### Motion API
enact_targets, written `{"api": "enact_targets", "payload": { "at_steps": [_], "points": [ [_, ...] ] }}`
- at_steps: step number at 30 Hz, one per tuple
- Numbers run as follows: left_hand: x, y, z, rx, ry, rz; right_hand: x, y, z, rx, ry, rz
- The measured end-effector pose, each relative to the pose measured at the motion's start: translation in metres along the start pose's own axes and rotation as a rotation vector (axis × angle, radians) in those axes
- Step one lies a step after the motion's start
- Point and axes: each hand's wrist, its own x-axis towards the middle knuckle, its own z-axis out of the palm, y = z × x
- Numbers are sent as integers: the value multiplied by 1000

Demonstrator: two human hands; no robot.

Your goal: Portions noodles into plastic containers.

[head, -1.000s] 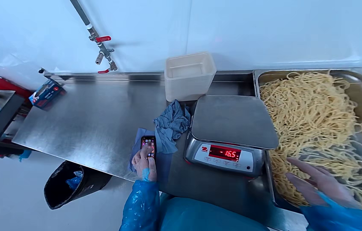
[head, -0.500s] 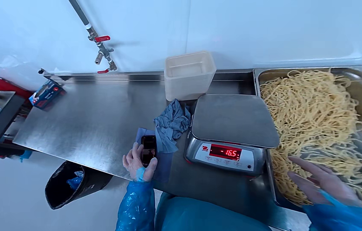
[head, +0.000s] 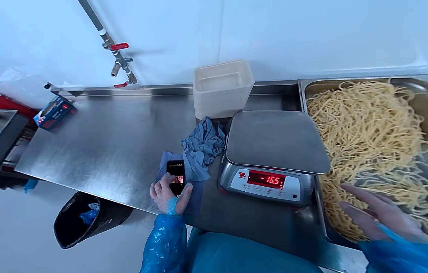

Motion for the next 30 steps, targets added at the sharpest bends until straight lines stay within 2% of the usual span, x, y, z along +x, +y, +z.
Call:
{"api": "enact_targets", "payload": {
  "at_steps": [4, 7, 13, 19, 23, 27, 30],
  "points": [
    [-2, -7, 2, -48, -3, -16, 1, -1, 3, 20, -9, 20],
    [-3, -9, -1, -111, 70, -18, 2, 5, 3, 27, -2, 8],
    [-5, -22, -2, -318, 128, -156, -3, -9, 0, 25, -2, 27],
    [-20, -41, 5, -286, 111, 24, 0, -2, 0, 14, -12, 36],
    [-24, -43, 8, -291, 113, 31, -1, 2, 2, 9, -6, 30],
    [-17, -34, 5, -246, 32, -35, -1, -1, 2, 5, -3, 34],
    [-10, -34, 6, -272, -2, -9, -4, -10, -2, 4, -25, 44]
  ]
}}
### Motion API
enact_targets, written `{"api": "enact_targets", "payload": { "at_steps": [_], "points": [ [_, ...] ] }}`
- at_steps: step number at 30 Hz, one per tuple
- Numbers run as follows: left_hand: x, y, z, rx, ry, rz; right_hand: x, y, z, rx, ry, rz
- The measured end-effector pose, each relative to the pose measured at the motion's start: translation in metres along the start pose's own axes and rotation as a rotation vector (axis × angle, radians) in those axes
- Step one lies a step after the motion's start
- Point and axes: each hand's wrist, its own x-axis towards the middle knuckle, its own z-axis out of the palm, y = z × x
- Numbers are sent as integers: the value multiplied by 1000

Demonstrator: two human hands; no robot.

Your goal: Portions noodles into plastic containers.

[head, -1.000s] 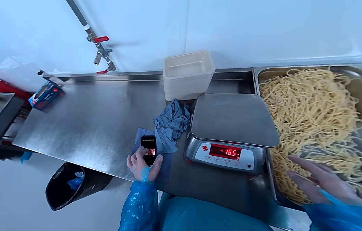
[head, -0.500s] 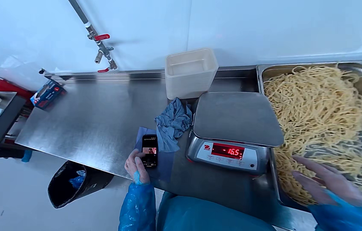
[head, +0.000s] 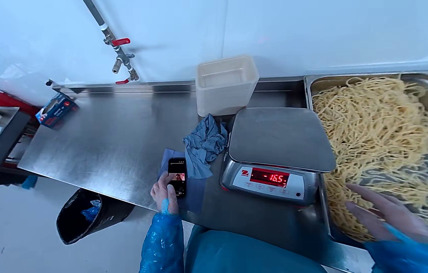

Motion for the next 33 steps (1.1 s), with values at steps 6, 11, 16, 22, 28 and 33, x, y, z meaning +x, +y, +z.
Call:
{"api": "enact_targets", "payload": {
  "at_steps": [6, 11, 16, 22, 28, 33],
  "points": [
    [7, -3, 0, -81, 69, 17, 2, 4, 1, 14, 22, -7],
    [6, -4, 0, -84, 46, -1, 5, 11, 3, -1, 9, -2],
    [13, 2, 1, -40, -71, 23, 7, 20, 5, -6, 15, -56],
    [1, 3, -12, 99, -121, 78, 6, 8, 1, -6, 11, -9],
    [-17, -9, -23, 14, 12, 87, 7, 12, 3, -2, 8, 11],
    [-10, -1, -18, 57, 44, -22, 8, 5, 3, 15, 3, 3]
  ]
}}
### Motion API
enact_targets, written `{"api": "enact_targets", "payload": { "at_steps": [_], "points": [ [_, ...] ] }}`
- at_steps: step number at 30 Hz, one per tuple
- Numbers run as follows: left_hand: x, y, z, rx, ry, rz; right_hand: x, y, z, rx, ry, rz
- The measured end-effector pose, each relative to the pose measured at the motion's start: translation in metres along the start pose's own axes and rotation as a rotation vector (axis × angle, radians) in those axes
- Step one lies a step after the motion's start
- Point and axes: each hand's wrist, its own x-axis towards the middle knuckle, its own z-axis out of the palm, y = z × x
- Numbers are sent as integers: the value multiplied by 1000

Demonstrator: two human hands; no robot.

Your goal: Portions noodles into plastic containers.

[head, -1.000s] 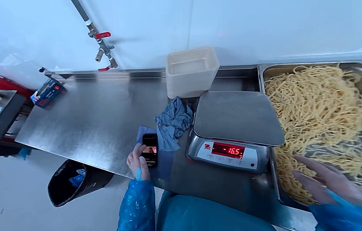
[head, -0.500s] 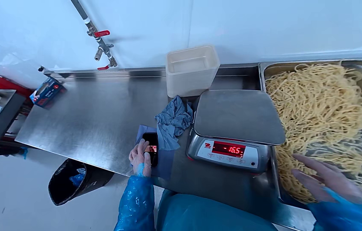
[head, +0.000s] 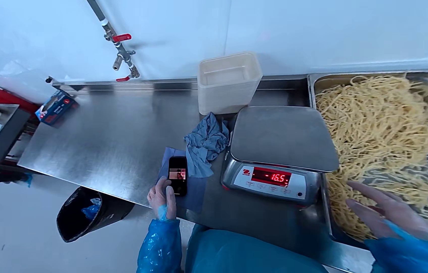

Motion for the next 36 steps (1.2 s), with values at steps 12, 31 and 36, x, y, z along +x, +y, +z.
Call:
{"api": "enact_targets", "payload": {
  "at_steps": [12, 31, 36],
  "points": [
    [13, 39, 17, 215, -103, -315, 2, 24, 1, -1, 43, -58],
    [27, 52, 36, 398, -95, -380, -2, 14, 0, -11, 6, 12],
    [28, 53, 36, 412, -84, -391, -2, 10, 1, -7, 12, 3]
  ]
}}
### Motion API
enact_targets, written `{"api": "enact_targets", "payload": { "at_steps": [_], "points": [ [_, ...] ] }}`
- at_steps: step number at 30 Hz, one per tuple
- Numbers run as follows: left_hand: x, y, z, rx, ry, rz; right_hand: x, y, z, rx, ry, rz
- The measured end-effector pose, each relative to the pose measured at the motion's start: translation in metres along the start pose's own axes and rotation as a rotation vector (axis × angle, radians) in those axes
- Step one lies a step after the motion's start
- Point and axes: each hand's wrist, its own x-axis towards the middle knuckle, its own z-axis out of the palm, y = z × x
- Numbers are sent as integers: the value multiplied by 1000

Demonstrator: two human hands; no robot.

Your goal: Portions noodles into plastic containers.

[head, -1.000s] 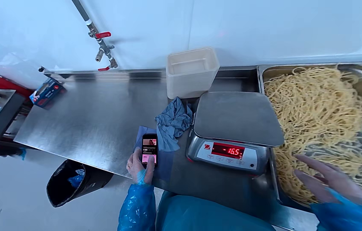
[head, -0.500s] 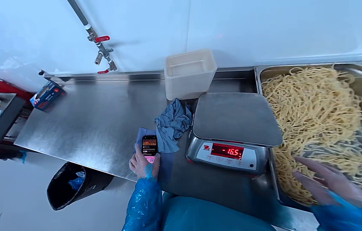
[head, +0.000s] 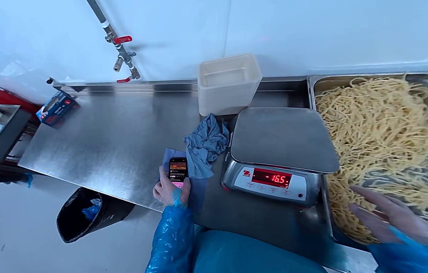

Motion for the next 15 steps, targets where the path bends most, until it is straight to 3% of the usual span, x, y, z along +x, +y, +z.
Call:
{"api": "enact_targets", "payload": {
  "at_steps": [9, 13, 15],
  "points": [
    [-5, -13, 1, -194, 80, 9, -2, 4, -3, 11, 8, -16],
    [-3, -19, 2, -565, 178, 145, -2, 5, -6, 9, 14, -11],
    [2, -11, -4, -805, 149, 161, 1, 11, -6, 5, 23, -20]
  ]
}}
